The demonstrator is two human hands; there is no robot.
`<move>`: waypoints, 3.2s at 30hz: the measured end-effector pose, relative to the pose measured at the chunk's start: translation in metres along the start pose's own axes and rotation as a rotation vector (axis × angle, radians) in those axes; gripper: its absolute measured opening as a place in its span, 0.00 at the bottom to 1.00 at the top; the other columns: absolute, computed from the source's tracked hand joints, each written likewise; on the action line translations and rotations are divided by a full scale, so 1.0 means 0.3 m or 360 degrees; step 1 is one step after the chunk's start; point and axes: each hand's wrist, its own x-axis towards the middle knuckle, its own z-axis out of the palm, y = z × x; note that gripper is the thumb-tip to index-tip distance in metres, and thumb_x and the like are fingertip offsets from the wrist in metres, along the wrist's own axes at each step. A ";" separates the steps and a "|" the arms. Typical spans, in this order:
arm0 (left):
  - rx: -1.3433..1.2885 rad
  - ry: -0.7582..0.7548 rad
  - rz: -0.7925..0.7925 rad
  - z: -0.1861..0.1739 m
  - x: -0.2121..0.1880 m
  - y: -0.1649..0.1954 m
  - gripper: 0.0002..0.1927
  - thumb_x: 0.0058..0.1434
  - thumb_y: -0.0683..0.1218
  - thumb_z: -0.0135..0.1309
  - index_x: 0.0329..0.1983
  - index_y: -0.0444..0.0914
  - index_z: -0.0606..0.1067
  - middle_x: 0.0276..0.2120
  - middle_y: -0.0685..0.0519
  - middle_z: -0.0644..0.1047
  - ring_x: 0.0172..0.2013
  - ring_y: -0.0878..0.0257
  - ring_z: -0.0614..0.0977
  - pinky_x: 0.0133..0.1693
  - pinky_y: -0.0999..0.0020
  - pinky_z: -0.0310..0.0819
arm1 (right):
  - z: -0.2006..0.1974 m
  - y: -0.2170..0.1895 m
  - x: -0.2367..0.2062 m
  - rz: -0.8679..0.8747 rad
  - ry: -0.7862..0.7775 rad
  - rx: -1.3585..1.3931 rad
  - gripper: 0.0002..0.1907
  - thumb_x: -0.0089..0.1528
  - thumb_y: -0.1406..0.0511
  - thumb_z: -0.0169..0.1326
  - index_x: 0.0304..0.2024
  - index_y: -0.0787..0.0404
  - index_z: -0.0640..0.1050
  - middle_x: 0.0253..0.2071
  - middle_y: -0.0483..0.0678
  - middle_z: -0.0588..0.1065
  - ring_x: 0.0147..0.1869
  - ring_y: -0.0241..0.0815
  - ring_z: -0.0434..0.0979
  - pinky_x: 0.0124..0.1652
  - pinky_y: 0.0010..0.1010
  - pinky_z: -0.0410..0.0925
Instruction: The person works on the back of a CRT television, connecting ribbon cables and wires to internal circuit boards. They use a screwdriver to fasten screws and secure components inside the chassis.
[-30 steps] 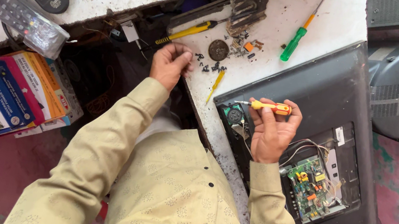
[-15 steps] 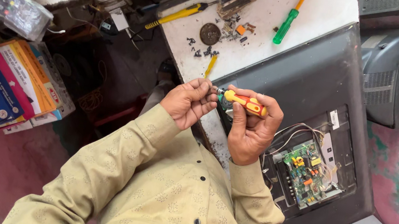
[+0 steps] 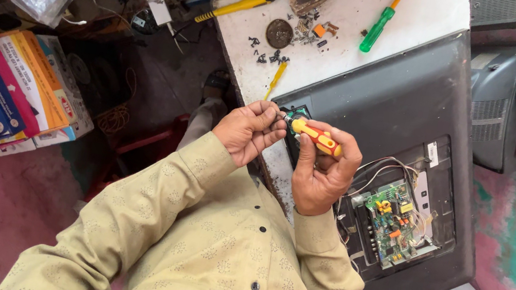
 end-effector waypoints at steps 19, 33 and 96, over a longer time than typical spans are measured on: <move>0.0161 0.0250 -0.0001 -0.097 -0.013 -0.095 0.15 0.68 0.41 0.51 0.55 0.29 0.67 0.44 0.40 0.78 0.43 0.53 0.83 0.48 0.57 0.83 | -0.011 0.117 -0.022 -0.0211 -0.0296 -0.0148 0.19 0.71 0.79 0.50 0.60 0.61 0.64 0.59 0.59 0.74 0.64 0.49 0.78 0.61 0.35 0.76; 0.0330 0.0465 0.0094 -0.210 -0.036 -0.100 0.19 0.61 0.34 0.55 0.55 0.28 0.67 0.40 0.42 0.79 0.37 0.57 0.83 0.41 0.62 0.84 | 0.048 0.214 0.030 -0.0255 -0.0417 -0.0423 0.19 0.69 0.80 0.53 0.59 0.60 0.68 0.55 0.54 0.78 0.58 0.46 0.82 0.55 0.33 0.77; 0.2112 0.0764 0.1270 -0.135 0.052 0.137 0.08 0.60 0.42 0.56 0.42 0.36 0.75 0.32 0.47 0.81 0.33 0.56 0.84 0.40 0.62 0.79 | 0.038 0.188 0.019 -0.0498 -0.0078 -0.0457 0.15 0.69 0.75 0.60 0.58 0.64 0.80 0.57 0.56 0.79 0.57 0.47 0.83 0.56 0.34 0.78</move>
